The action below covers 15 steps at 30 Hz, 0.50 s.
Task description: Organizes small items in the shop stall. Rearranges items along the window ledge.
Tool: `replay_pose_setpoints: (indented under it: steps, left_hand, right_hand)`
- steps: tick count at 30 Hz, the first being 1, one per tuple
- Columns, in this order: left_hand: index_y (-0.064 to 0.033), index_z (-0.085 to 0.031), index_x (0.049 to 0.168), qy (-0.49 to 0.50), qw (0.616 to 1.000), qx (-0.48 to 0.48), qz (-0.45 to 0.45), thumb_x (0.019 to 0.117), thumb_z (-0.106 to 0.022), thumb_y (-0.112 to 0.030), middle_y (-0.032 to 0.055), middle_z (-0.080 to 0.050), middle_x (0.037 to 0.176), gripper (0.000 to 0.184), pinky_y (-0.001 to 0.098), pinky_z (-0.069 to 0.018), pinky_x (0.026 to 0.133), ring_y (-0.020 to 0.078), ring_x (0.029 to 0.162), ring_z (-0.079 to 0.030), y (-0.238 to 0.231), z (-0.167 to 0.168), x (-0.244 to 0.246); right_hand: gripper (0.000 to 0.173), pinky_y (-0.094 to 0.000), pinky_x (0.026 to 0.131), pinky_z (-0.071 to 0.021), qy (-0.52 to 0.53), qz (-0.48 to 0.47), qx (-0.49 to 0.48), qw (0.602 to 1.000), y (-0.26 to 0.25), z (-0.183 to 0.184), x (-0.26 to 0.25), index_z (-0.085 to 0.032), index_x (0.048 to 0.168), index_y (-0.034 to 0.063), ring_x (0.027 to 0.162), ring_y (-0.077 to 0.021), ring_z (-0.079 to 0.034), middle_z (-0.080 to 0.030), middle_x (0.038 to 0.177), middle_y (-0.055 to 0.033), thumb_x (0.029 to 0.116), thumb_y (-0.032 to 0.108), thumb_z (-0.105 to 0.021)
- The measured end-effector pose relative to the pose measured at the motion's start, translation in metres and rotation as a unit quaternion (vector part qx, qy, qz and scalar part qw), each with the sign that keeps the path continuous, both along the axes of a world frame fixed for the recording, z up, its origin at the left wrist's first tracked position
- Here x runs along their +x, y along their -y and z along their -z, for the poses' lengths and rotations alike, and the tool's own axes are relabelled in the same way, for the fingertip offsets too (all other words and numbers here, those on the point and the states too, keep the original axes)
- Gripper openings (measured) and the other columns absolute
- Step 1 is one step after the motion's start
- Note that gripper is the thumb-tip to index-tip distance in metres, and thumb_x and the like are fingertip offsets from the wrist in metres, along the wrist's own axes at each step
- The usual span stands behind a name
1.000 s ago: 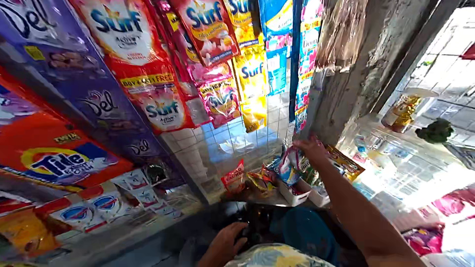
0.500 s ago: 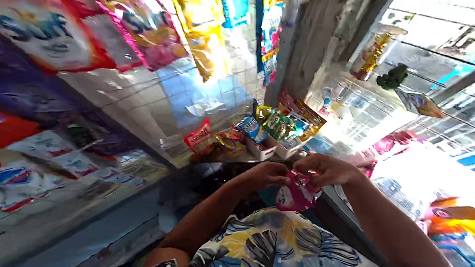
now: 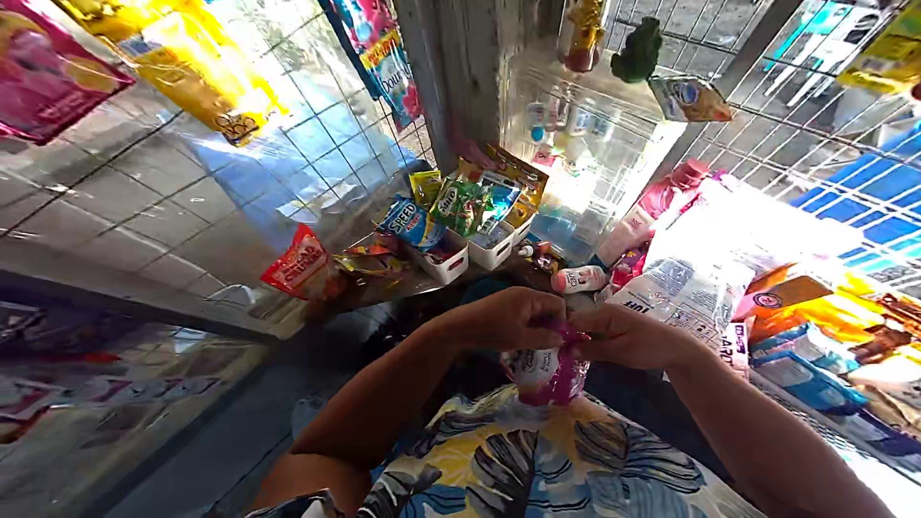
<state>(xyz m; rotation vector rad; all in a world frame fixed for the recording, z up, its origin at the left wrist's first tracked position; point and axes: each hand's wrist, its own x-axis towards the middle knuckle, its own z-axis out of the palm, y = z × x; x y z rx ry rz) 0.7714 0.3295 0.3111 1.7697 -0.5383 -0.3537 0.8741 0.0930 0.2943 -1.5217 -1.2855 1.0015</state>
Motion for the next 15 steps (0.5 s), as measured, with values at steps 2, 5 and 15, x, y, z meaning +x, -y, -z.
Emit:
replay_pose_setpoints:
  steps: [2,5,15]
  left_hand:
    - [-0.0035,-0.065,0.095,0.026,0.999,0.017,-0.015,0.0944,-0.067,-0.009,-0.0055,-0.064,0.079,0.005,0.0129,-0.0504,0.067,-0.0057,0.072,-0.059,-0.001,-0.004,-0.007]
    - [-0.0044,-0.066,0.095,0.010,0.998,0.052,-0.044,0.0927,-0.070,-0.009,-0.0043,-0.065,0.079,0.006,0.0131,-0.0496,0.065,-0.0048,0.072,-0.059,-0.002,-0.011,-0.018]
    - [-0.0032,-0.072,0.093,-0.040,0.993,0.100,-0.039,0.1036,-0.060,-0.018,-0.0078,-0.063,0.073,0.022,0.0105,-0.0442,0.060,-0.0086,0.063,-0.053,0.010,-0.023,-0.035]
  right_hand:
    - [0.016,-0.0154,0.083,-0.0522,0.017,0.018,0.013,1.000,0.002,-0.003,-0.003,-0.072,0.098,0.0071,0.089,0.0076,-0.061,-0.069,0.093,0.0096,0.0949,0.023,-0.072]
    - [0.017,-0.0132,0.074,-0.0479,0.038,0.036,0.010,0.999,0.001,-0.008,-0.007,-0.069,0.087,0.0094,0.080,0.0080,-0.058,-0.064,0.082,0.0108,0.0902,0.024,-0.077]
    - [0.016,-0.0094,0.066,-0.0453,0.074,-0.004,0.062,0.995,-0.015,-0.021,-0.022,-0.070,0.084,0.0057,0.072,0.0099,-0.055,-0.062,0.076,0.0092,0.0950,0.017,-0.069]
